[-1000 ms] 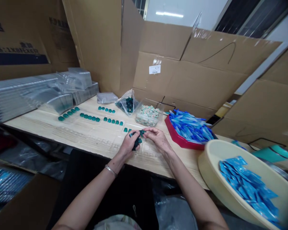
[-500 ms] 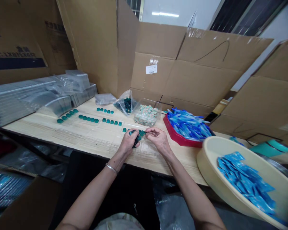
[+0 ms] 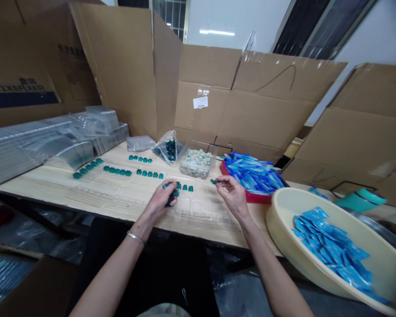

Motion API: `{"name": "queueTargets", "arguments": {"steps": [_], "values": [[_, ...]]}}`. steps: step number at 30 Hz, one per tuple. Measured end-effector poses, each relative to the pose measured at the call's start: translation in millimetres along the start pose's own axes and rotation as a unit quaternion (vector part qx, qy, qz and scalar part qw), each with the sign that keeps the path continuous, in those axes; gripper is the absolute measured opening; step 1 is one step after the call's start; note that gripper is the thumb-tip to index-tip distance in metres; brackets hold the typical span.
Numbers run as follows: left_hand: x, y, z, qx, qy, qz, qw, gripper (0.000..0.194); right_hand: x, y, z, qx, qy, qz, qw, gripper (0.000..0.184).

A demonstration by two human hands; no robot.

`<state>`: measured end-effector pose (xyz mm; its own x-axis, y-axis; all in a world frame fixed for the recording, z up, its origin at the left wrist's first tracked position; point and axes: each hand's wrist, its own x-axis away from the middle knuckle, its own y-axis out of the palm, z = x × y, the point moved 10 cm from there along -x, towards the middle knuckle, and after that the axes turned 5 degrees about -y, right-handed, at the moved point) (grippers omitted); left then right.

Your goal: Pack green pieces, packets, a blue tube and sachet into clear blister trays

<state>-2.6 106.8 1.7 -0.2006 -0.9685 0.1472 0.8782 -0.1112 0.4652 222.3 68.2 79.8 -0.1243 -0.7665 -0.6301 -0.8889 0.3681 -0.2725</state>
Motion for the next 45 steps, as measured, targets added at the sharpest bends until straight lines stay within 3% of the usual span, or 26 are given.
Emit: {"name": "queueTargets", "arguments": {"steps": [4, 8, 15, 20, 29, 34, 37, 40, 45], "values": [[11, 44.6, -32, 0.007, -0.070, -0.110, 0.991, 0.034, 10, 33, -29, 0.022, -0.091, -0.060, 0.994, 0.011], [14, 64.5, -35, 0.038, -0.057, -0.140, 0.988, 0.034, 21, 53, -41, 0.045, -0.122, -0.086, 0.988, 0.012], [7, 61.1, -39, -0.012, -0.035, -0.112, 0.993, 0.037, 28, 50, -26, 0.016, -0.087, -0.059, 0.994, 0.009], [4, 60.5, -38, -0.070, 0.000, -0.103, 0.992, 0.035, 28, 49, -13, -0.011, -0.050, -0.044, 0.998, 0.018], [0, 59.2, -34, -0.115, 0.026, -0.091, 0.989, 0.029, 28, 47, -5, -0.018, -0.020, -0.021, 0.999, 0.009], [-2, 55.2, -38, -0.116, 0.023, -0.088, 0.989, 0.031, 30, 53, -14, 0.027, -0.060, -0.045, 0.997, 0.011], [-5, 51.3, -36, -0.133, 0.036, -0.080, 0.987, 0.026, 30, 56, -8, 0.025, -0.039, -0.049, 0.998, 0.010], [-5, 47.3, -30, -0.176, 0.058, -0.063, 0.981, 0.017, 30, 60, 0, -0.005, -0.007, -0.063, 0.998, 0.010], [-1, 46.3, -15, -0.267, 0.112, -0.031, 0.957, 0.004, 28, 62, -7, 0.044, -0.045, -0.084, 0.994, 0.008]]}}
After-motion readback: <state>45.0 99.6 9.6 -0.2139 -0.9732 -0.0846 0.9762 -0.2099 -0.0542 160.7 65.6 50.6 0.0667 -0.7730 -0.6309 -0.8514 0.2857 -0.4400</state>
